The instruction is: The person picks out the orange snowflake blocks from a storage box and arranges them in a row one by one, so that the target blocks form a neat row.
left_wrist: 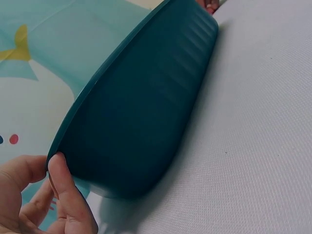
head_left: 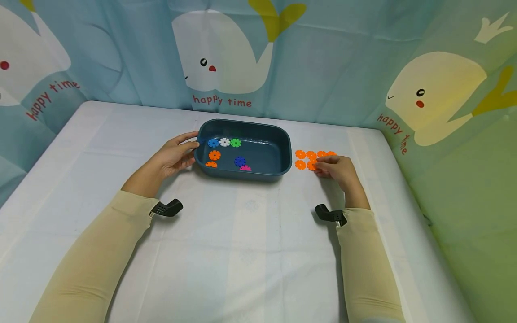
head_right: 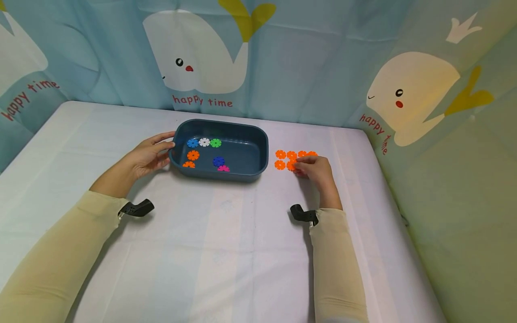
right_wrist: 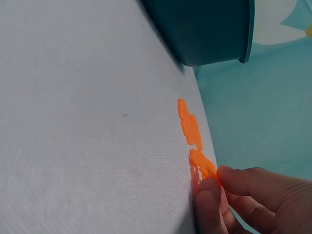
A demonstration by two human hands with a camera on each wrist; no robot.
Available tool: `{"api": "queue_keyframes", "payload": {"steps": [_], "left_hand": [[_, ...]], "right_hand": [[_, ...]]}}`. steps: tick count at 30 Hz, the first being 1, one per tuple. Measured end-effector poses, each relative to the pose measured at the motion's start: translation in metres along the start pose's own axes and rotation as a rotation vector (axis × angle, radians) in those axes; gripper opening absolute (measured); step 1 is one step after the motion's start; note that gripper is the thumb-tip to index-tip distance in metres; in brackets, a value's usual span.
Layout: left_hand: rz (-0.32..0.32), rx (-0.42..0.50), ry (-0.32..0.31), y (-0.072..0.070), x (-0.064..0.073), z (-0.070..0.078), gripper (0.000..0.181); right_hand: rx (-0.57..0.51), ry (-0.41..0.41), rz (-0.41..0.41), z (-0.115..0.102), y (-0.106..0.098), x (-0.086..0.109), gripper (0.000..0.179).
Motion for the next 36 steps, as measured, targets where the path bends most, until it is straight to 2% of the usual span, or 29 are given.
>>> {"api": "queue_keyframes", "payload": {"steps": [8, 12, 18, 22, 25, 29, 36], "left_hand": [[0.003, 0.004, 0.001, -0.001, 0.000, -0.001, 0.055], [0.007, 0.004, 0.000, 0.000, 0.000, -0.001, 0.055], [0.023, -0.012, -0.004, 0.001, -0.001, 0.001, 0.055], [0.021, -0.031, -0.011, 0.002, -0.001, 0.001, 0.055], [0.016, -0.030, -0.015, 0.002, -0.001, 0.001, 0.055], [0.014, -0.025, -0.018, 0.001, 0.000, 0.001, 0.056], [0.024, -0.028, -0.019, 0.001, 0.000, 0.001, 0.055]], "right_hand": [[0.146, 0.015, 0.004, -0.002, -0.005, 0.003, 0.042], [0.156, 0.012, 0.017, -0.004, -0.007, 0.004, 0.043], [0.065, -0.011, 0.040, -0.023, -0.001, 0.012, 0.044], [0.013, -0.080, -0.011, -0.046, 0.015, 0.020, 0.045], [0.025, -0.121, -0.027, -0.065, 0.030, 0.024, 0.043], [0.065, -0.161, -0.045, -0.088, 0.052, 0.024, 0.036], [0.176, -0.181, -0.170, -0.112, 0.110, 0.015, 0.033]]}}
Point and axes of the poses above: each hand's wrist, its own x-axis away from the middle knuckle, its own y-axis out of the palm, z = x × y, the point moved 6 cm from there along -x, towards the middle knuckle, and after that the axes turned 3 degrees about y, right-handed, at the moved point
